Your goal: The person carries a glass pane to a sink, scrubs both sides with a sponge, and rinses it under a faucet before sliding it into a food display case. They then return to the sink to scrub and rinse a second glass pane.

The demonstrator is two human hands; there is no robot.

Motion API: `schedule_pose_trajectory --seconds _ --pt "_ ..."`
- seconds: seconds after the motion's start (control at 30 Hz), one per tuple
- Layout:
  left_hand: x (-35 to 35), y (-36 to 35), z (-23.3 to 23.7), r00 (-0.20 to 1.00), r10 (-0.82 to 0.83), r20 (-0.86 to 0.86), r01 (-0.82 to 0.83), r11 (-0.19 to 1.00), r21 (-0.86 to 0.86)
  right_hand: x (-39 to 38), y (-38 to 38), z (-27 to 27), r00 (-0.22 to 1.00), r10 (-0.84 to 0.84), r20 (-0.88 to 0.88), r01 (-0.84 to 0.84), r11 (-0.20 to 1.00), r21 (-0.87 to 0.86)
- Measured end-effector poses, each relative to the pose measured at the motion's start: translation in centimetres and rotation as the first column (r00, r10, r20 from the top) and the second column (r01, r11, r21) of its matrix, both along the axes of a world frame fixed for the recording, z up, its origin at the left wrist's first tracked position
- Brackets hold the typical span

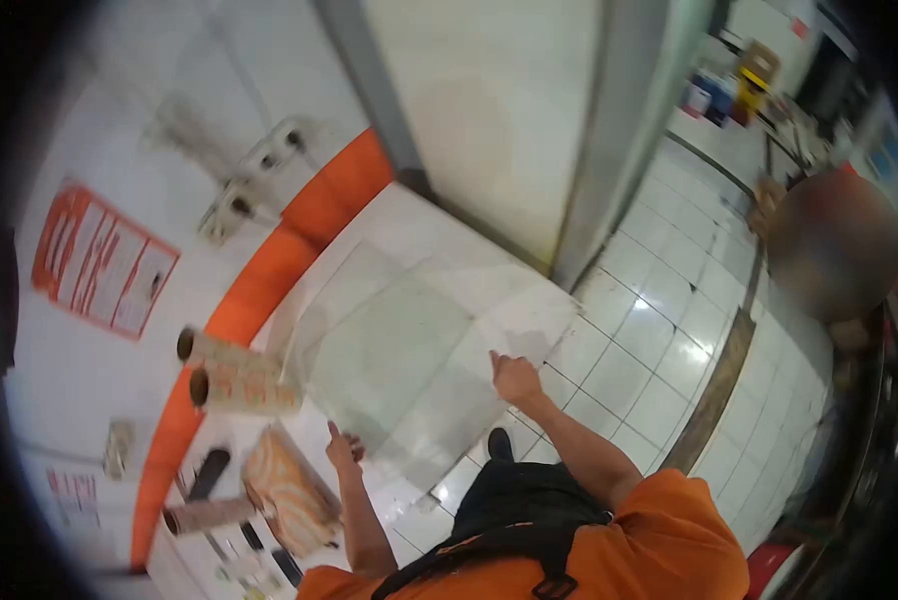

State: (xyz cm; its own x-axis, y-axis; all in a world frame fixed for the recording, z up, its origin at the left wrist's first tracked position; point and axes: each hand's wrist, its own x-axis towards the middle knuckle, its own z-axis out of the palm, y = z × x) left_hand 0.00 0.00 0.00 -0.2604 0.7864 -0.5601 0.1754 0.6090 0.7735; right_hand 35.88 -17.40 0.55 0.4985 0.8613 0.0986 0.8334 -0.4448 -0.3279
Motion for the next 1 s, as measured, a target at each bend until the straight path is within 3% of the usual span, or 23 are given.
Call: schedule_pose_trajectory --seconds 0.07,0.1,0.2,0.3,0.4,0.47,0.73,0.8,1.0 --pt "-0.5 0.9 2.9 0.980 -0.033 -0.197 0.045 0.998 0.054 -2.6 1.2 1.5 0.952 -0.164 -0.258 0.180 0.983 0.042" --pt "4.1 -4.8 3.0 0.983 -0.037 -0.179 0.057 0.993 0.103 2.0 -4.8 2.6 0.953 -0.194 -0.232 0.215 0.974 0.067" --pt "3.2 -9.2 4.9 0.978 -0.038 -0.206 0.083 0.973 0.214 1.3 -9.4 3.5 0.926 -0.146 -0.349 0.209 0.966 0.152" --pt "4.6 -14.3 7.8 0.969 -0.022 -0.247 0.086 0.964 0.253 1.3 -16.5 5.1 0.944 -0.100 -0.315 0.175 0.959 0.222" --pt "7.0 -20.2 11.2 0.909 -0.012 -0.416 0.116 0.967 0.227 1.2 -23.5 6.8 0.914 -0.141 -0.380 0.240 0.944 0.226" --pt "9.4 -23.5 12.0 0.918 -0.015 -0.396 0.132 0.954 0.269 2.2 -28.6 7.5 0.870 -0.222 -0.440 0.376 0.876 0.302" --pt "24.9 -33.2 17.4 0.967 -0.153 -0.202 0.228 0.874 0.428 10.2 -42.8 9.2 0.799 -0.433 -0.418 0.588 0.711 0.387" --pt "28.6 -34.6 18.9 0.928 -0.288 -0.236 0.362 0.846 0.392 12.7 -45.0 9.6 0.777 -0.502 -0.380 0.630 0.618 0.471" --pt "40.2 -37.6 20.5 0.879 -0.452 -0.148 0.468 0.767 0.439 21.5 -50.5 12.2 0.681 -0.625 -0.382 0.732 0.555 0.395"
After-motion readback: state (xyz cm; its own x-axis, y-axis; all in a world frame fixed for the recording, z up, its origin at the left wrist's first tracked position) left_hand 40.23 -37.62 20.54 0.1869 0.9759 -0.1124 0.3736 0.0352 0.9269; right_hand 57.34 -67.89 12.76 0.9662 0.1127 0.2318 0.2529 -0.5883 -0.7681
